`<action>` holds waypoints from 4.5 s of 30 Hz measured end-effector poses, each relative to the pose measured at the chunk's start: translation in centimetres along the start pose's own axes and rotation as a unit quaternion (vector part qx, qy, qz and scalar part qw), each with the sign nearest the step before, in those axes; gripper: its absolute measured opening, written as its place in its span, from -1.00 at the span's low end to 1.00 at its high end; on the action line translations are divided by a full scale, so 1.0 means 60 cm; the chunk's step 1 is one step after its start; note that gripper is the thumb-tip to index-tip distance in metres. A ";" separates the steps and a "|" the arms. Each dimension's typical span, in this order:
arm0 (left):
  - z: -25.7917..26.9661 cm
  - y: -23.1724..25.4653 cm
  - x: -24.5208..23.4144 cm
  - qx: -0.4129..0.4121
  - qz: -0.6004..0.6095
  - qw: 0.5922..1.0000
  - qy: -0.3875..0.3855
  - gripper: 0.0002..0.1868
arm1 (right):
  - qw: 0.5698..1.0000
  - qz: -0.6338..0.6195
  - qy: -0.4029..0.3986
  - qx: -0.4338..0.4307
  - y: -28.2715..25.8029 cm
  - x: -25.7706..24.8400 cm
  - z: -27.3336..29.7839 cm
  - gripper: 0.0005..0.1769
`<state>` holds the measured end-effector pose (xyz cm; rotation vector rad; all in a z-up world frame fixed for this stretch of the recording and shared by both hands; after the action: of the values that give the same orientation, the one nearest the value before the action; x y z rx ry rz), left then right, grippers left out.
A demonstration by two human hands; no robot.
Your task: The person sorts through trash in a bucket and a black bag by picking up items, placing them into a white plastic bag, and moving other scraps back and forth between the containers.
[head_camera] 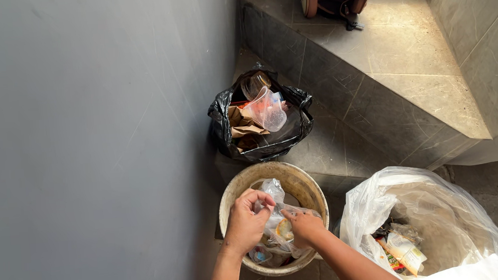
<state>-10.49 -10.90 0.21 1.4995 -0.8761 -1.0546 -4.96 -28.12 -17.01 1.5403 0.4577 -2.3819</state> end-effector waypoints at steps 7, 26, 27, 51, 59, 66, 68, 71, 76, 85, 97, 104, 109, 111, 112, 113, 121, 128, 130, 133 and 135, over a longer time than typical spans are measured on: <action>0.033 0.012 -0.008 -0.042 -0.020 0.999 0.016 -0.97 | 0.987 -0.144 0.057 0.029 -0.007 -0.037 0.028 0.09; 0.002 -0.107 -0.045 -0.047 0.018 0.987 0.155 -0.46 | 0.853 -0.307 0.419 -0.044 0.029 -0.318 -0.074 0.04; 0.000 -0.115 -0.049 -0.063 0.024 0.985 0.157 -0.45 | 0.850 -0.300 0.429 -0.051 0.019 -0.331 -0.094 0.00; -0.046 -0.158 -0.065 -0.140 0.051 0.979 0.136 -0.33 | 0.959 -0.173 0.209 0.082 -0.092 -0.359 -0.255 -0.06; -0.043 -0.148 -0.055 -0.147 0.043 0.982 0.106 -0.29 | 0.830 -0.335 0.428 0.122 -0.104 -0.305 -0.271 -0.13; -0.038 -0.154 -0.053 -0.145 0.024 0.982 0.116 -0.29 | 0.866 -0.309 0.365 0.144 -0.130 -0.278 -0.262 -0.03; -0.035 -0.154 -0.049 -0.141 0.043 0.982 0.116 -0.29 | 0.844 -0.358 0.385 0.107 -0.123 -0.272 -0.264 -0.03; -0.031 -0.148 -0.038 -0.131 0.070 0.982 0.119 -0.29 | 0.804 -0.444 0.391 0.062 -0.108 -0.249 -0.265 -0.03; -0.024 -0.127 -0.030 -0.100 0.082 0.986 0.110 -0.30 | 0.798 -0.508 0.322 0.040 -0.087 -0.208 -0.260 -0.09; -0.023 -0.123 -0.009 -0.112 0.086 0.984 0.109 -0.32 | 0.802 -0.528 0.263 0.096 -0.074 -0.192 -0.225 -0.43; -0.022 -0.117 0.006 -0.117 0.096 0.984 0.098 -0.29 | 0.738 -0.668 0.089 -0.033 -0.079 -0.136 -0.197 -0.45; -0.022 -0.148 0.009 -0.116 0.105 0.981 0.118 -0.30 | 0.767 -0.620 0.152 -0.064 -0.067 -0.135 -0.158 -0.58; -0.041 -0.141 0.013 -0.093 0.109 0.981 0.131 -0.36 | 0.880 -0.386 0.275 0.009 -0.041 -0.174 -0.151 -0.70; -0.081 -0.131 0.015 -0.095 -0.092 0.988 0.077 -0.28 | 0.828 -0.219 0.492 -0.157 -0.037 -0.224 -0.164 -0.75; -0.110 -0.124 0.019 -0.078 -0.168 0.981 0.055 -0.24 | 0.827 -0.221 0.493 -0.157 -0.034 -0.232 -0.185 -0.75; -0.137 -0.120 0.026 -0.059 -0.242 0.968 0.030 -0.20 | 0.858 -0.146 0.470 -0.145 -0.032 -0.239 -0.208 -0.71; -0.275 -0.136 0.035 -0.024 -0.313 0.949 0.025 -0.20 | 0.914 -0.087 0.391 0.060 0.014 -0.282 -0.239 -0.37; -0.306 -0.121 0.025 0.043 -0.251 0.958 0.134 -0.36 | 0.925 -0.092 0.334 0.158 -0.016 -0.308 -0.264 0.33; -0.314 -0.115 0.020 -0.009 -0.300 0.945 0.128 -0.37 | 0.927 -0.089 0.321 0.176 -0.036 -0.315 -0.268 0.53; -0.321 -0.108 0.002 -0.033 -0.366 0.919 0.143 -0.37 | 0.957 -0.027 0.233 0.170 -0.045 -0.308 -0.271 0.50; -0.326 -0.097 -0.007 0.000 -0.383 0.909 0.166 -0.38 | 0.962 -0.029 0.225 0.150 -0.040 -0.308 -0.283 0.57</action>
<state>7.73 -2.91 -4.34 2.0095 -0.0141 -1.2787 15.60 -18.14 -6.39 2.2494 0.2354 -2.2091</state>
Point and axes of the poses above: each hand's wrist, its own z-axis away from the middle knuckle, its own x-axis out of the palm, y = z × x, the point moved 4 cm from there along -z, towards the middle knuckle, and after that the axes turned 13 degrees about y, right-handed, at the moved point
